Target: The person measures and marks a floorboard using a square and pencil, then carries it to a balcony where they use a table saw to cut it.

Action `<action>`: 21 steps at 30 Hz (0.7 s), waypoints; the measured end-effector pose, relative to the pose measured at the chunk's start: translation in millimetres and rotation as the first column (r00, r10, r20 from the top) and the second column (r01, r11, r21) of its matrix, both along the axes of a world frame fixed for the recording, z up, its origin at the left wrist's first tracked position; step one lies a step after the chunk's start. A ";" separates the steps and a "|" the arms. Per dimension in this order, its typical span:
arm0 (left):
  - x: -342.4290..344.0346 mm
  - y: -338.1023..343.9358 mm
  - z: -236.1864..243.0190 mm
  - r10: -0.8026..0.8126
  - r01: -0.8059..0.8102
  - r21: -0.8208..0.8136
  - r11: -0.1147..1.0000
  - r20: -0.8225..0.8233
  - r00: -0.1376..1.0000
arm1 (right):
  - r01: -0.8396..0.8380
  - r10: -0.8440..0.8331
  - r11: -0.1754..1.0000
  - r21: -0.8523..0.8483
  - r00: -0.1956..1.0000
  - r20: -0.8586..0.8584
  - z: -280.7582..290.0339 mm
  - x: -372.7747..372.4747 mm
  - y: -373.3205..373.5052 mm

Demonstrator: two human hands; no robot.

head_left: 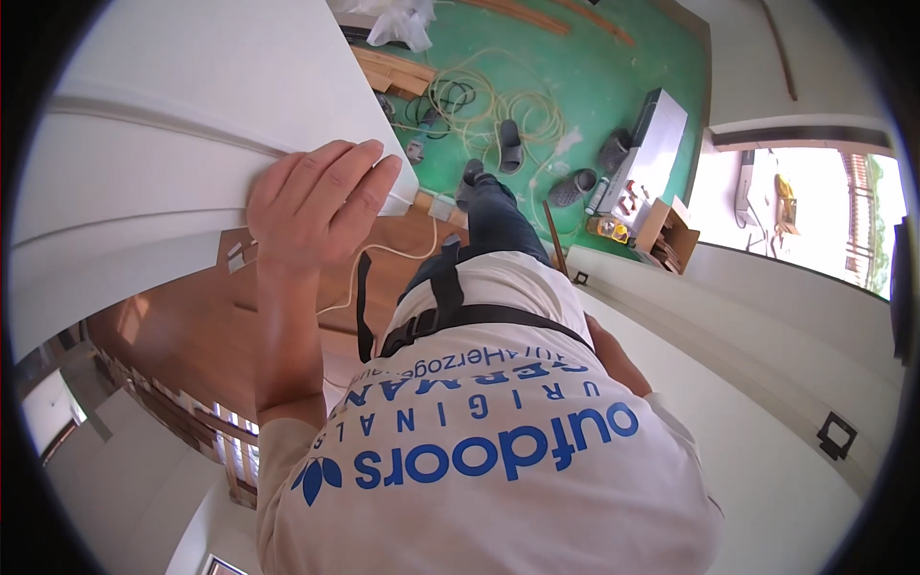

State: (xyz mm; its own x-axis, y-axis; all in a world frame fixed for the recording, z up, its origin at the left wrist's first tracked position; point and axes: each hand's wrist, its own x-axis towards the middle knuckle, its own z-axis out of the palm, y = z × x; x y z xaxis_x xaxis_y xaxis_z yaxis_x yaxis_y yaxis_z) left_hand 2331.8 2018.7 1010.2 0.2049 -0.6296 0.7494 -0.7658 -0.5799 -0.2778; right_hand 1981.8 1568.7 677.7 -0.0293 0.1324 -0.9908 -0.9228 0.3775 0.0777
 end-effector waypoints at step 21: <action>-2.1 -7.4 0.3 0.040 -0.039 0.028 0.999 -0.024 0.999 | -0.050 0.050 0.995 -0.087 0.999 0.005 7.2 66.5 -4.8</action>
State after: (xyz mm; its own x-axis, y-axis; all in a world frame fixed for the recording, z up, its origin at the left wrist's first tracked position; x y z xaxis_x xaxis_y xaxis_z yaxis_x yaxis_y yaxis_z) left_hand 2329.7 2011.3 1010.6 0.2481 -0.6407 0.7266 -0.7491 -0.6025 -0.2754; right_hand 2048.2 1563.9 684.9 -0.0269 0.0441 -0.9987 -0.9410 0.3360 0.0402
